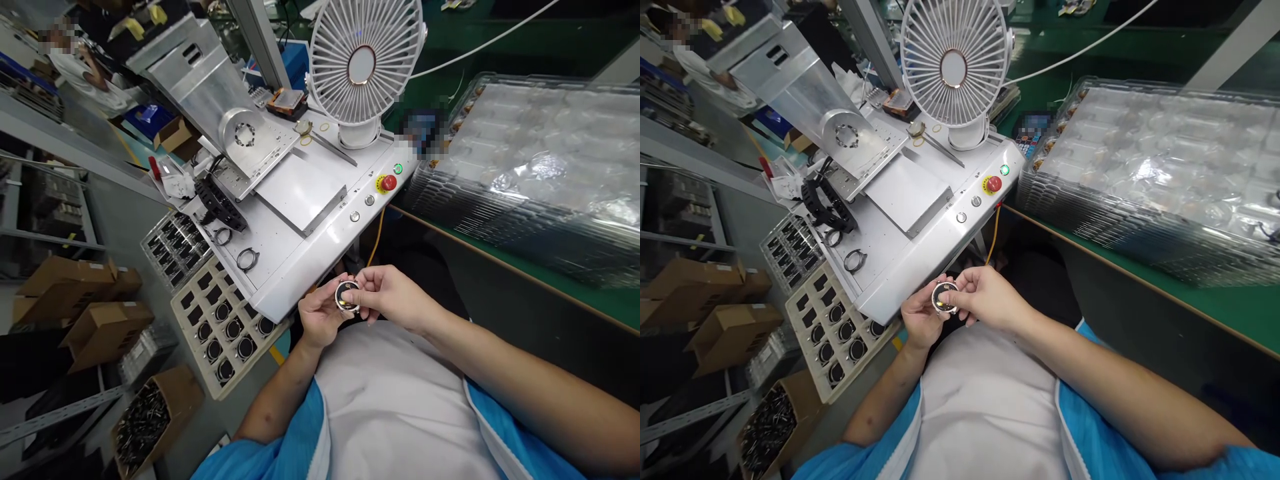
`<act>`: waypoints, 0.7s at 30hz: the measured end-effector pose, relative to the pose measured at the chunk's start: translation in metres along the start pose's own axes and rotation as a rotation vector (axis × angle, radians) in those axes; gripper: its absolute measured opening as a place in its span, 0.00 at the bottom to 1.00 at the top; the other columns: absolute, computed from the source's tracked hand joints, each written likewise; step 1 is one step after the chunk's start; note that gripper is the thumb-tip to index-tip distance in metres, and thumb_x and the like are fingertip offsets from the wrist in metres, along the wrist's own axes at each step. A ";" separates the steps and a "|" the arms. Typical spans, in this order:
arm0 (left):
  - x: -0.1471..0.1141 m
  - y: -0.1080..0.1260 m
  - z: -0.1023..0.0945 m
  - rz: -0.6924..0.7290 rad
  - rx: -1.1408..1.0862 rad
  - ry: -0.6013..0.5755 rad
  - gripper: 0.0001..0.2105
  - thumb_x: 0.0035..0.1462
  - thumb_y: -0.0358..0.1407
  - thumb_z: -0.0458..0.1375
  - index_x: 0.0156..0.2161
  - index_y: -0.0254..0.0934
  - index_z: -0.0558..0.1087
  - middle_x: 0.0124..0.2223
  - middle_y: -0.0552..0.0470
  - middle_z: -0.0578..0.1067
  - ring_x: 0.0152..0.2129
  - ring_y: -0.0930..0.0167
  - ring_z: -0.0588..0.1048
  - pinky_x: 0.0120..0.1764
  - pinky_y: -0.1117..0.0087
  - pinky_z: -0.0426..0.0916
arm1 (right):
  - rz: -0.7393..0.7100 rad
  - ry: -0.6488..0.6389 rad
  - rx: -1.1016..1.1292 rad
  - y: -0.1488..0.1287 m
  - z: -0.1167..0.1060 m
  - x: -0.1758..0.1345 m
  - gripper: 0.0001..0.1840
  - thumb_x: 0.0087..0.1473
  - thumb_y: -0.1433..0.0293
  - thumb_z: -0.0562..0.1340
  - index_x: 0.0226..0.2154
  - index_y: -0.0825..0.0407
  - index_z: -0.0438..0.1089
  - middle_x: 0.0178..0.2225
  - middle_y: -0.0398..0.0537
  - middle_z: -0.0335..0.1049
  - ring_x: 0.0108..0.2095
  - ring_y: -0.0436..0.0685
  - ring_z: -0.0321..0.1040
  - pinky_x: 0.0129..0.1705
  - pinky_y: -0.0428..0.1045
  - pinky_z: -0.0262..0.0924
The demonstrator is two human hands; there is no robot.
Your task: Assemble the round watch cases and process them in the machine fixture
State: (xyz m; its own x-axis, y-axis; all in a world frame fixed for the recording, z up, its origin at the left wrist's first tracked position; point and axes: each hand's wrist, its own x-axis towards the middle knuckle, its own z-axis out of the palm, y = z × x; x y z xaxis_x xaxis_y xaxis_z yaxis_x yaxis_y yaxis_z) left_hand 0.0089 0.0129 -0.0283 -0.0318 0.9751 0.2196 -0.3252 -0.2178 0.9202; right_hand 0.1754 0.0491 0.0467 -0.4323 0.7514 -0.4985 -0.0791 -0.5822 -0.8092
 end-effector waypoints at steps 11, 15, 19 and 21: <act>0.005 0.013 0.003 0.024 0.132 0.102 0.22 0.48 0.36 0.76 0.51 0.47 0.82 0.51 0.45 0.84 0.47 0.58 0.84 0.51 0.59 0.81 | -0.091 0.010 0.104 0.007 0.013 0.012 0.32 0.36 0.50 0.79 0.22 0.51 0.61 0.16 0.39 0.66 0.13 0.47 0.60 0.14 0.44 0.64; 0.013 0.016 0.003 -0.018 0.082 0.192 0.21 0.54 0.40 0.73 0.53 0.43 0.80 0.52 0.43 0.83 0.49 0.57 0.83 0.54 0.57 0.79 | -0.119 0.015 -0.127 -0.019 0.004 0.038 0.29 0.36 0.52 0.80 0.26 0.53 0.67 0.18 0.42 0.69 0.16 0.49 0.64 0.14 0.43 0.61; 0.015 0.026 0.004 -0.067 -0.033 0.154 0.20 0.58 0.41 0.70 0.54 0.43 0.78 0.55 0.43 0.81 0.49 0.56 0.83 0.55 0.52 0.77 | -0.312 0.357 -0.100 -0.066 -0.018 0.077 0.23 0.47 0.55 0.76 0.28 0.51 0.66 0.17 0.41 0.67 0.14 0.49 0.60 0.12 0.43 0.56; 0.014 0.031 0.003 -0.106 -0.029 0.101 0.19 0.57 0.40 0.70 0.53 0.43 0.78 0.54 0.44 0.81 0.46 0.57 0.84 0.49 0.55 0.80 | -0.359 0.452 -0.060 -0.087 -0.027 0.094 0.21 0.51 0.59 0.75 0.27 0.50 0.64 0.15 0.40 0.65 0.13 0.48 0.57 0.12 0.43 0.54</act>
State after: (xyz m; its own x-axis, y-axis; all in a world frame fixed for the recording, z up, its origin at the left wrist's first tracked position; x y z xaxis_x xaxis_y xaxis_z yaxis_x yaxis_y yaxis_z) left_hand 0.0016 0.0194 0.0043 -0.0902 0.9921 0.0866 -0.3589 -0.1135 0.9265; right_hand 0.1661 0.1793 0.0616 0.0395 0.9643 -0.2620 -0.0937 -0.2575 -0.9617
